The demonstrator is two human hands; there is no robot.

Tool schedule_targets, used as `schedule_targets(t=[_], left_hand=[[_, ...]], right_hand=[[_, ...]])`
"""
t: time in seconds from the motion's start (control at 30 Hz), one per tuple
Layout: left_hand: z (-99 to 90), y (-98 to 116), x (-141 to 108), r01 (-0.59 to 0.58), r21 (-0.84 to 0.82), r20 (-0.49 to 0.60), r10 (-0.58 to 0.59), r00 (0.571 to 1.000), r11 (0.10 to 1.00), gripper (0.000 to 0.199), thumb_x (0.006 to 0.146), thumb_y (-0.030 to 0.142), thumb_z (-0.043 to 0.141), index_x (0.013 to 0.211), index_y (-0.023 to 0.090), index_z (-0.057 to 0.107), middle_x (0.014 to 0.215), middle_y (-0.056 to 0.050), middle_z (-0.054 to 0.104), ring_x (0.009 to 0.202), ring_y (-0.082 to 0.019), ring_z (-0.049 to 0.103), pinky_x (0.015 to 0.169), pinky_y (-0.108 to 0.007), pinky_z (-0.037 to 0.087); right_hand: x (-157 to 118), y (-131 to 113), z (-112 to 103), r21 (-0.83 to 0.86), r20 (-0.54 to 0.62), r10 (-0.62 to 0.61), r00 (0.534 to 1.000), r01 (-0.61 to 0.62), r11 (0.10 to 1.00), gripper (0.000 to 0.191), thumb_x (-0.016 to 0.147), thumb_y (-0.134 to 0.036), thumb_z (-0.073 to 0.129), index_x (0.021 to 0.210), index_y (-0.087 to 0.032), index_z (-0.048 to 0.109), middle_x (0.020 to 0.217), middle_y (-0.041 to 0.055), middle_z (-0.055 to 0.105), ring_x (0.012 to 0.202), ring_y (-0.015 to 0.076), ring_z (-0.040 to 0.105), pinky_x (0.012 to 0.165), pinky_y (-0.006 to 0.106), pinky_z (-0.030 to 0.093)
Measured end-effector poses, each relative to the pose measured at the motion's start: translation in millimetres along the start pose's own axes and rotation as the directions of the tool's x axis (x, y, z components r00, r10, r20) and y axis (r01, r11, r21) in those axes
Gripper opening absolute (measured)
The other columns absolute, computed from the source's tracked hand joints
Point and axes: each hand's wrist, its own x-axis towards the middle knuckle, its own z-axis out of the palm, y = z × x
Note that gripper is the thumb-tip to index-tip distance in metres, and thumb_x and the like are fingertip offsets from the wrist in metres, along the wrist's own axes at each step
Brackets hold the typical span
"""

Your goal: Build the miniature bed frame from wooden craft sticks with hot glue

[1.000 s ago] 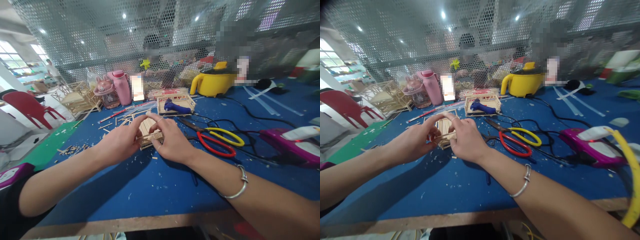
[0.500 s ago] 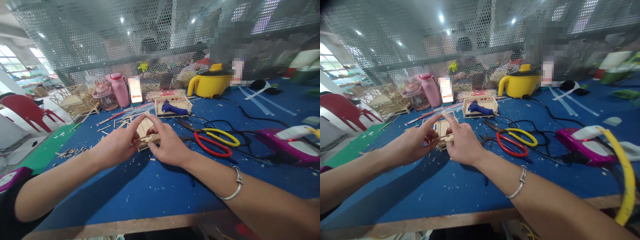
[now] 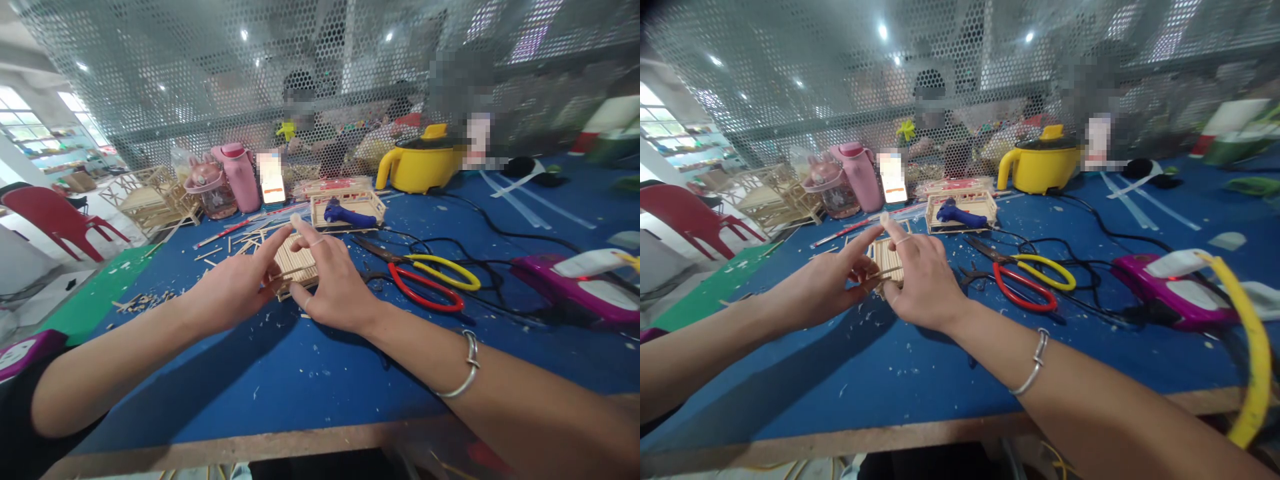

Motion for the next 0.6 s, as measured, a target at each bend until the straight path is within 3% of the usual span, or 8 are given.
schedule_targets(t=[0.1,0.27,0.43,0.6], left_hand=[[-0.1,0.7,1.0,0.004,-0.021,0.005,-0.004,1.0,1.0,0.075,0.087,0.026,0.049,0.149,0.021,0.007,0.093,-0.007,0.074,0.076,-0.02,0.071,0.06,-0.025,0.047],[5.1,-3.9,-0.5,-0.011,-0.024,-0.016,0.011,1.0,1.0,0.073,0.089,0.024,0.047,0.149,0.018,0.005,0.097,-0.009,0.073,0.077,-0.02,0.07,0.06,-0.026,0.047],[10.4,-7.1,-3.3,-0.064,-0.031,-0.059,0.062,0.996,0.998,0.075,0.091,0.025,0.047,0.149,0.019,0.0,0.095,-0.007,0.073,0.077,-0.02,0.07,0.06,-0.026,0.048],[16.6,-9.3,-4.8,-0.117,-0.013,-0.132,0.114,0.985,0.993,0.073,0.091,0.024,0.047,0.148,0.016,0.003,0.091,-0.007,0.073,0.078,-0.019,0.069,0.061,-0.026,0.049]], right_hand=[[2.4,-2.8,2.3,0.035,0.017,0.015,1.0,-0.016,0.999,0.084,0.071,-0.012,0.057,0.145,-0.026,0.02,0.103,0.0044,0.063,0.104,0.0256,0.055,0.099,0.047,0.036],[5.9,-2.7,2.8,0.18,0.091,0.139,0.986,-0.154,0.972,0.088,0.07,-0.009,0.055,0.147,-0.027,0.016,0.089,0.0001,0.07,0.09,0.0229,0.061,0.091,0.046,0.042],[5.6,-0.3,-0.1,0.132,0.04,0.068,0.997,-0.073,0.989,0.083,0.071,-0.007,0.054,0.145,-0.028,0.023,0.087,-0.002,0.071,0.096,0.022,0.061,0.098,0.047,0.036],[4.8,0.1,0.2,0.097,0.063,0.033,0.997,-0.039,0.995,0.08,0.073,-0.007,0.054,0.144,-0.028,0.025,0.089,-0.0009,0.07,0.097,0.0223,0.06,0.1,0.047,0.034]])
